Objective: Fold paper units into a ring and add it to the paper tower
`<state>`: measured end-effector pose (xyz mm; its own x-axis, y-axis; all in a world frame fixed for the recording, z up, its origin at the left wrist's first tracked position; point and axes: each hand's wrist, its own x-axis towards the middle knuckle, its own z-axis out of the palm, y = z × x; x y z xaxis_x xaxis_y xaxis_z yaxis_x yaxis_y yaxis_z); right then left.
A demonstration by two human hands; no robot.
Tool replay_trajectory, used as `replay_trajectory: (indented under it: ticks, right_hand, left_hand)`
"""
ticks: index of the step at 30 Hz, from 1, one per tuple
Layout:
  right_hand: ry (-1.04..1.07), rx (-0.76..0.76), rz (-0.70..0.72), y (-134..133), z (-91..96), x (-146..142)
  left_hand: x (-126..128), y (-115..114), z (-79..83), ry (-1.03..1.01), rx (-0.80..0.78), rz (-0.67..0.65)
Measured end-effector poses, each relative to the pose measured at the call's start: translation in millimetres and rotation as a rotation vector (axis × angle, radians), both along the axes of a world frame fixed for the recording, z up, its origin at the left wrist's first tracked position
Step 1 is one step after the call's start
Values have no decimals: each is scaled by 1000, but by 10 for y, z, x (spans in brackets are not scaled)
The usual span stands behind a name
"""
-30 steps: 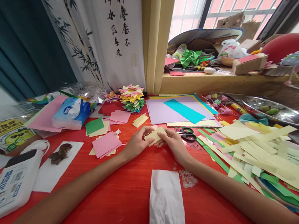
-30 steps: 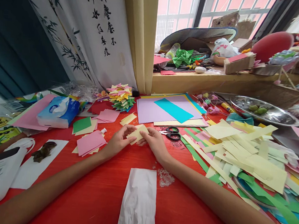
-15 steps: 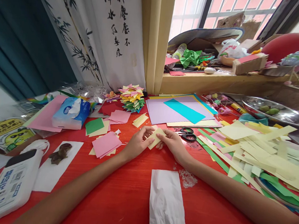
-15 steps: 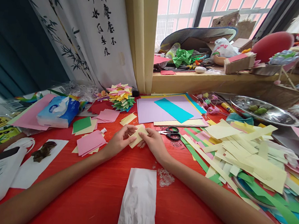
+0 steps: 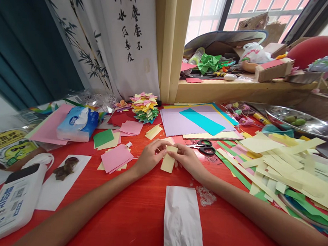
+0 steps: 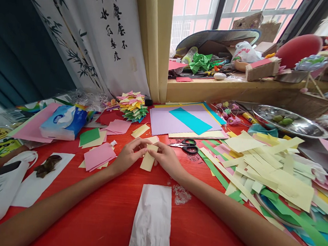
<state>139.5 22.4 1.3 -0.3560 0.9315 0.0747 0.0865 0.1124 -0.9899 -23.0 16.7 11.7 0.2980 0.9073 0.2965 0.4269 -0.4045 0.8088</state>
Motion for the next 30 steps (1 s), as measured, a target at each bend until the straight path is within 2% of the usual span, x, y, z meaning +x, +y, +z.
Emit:
replay_trajectory:
  ticks: [15, 20, 30]
  right_hand:
    - [170, -70, -60, 29, 15, -6]
    - [142, -147, -37, 12, 66, 4]
    - [135, -129, -36, 9, 59, 14]
  left_hand:
    - [11, 10, -20, -139, -93, 4]
    - [20, 8, 14, -184, -104, 14]
    - [25, 16, 2, -209, -116, 19]
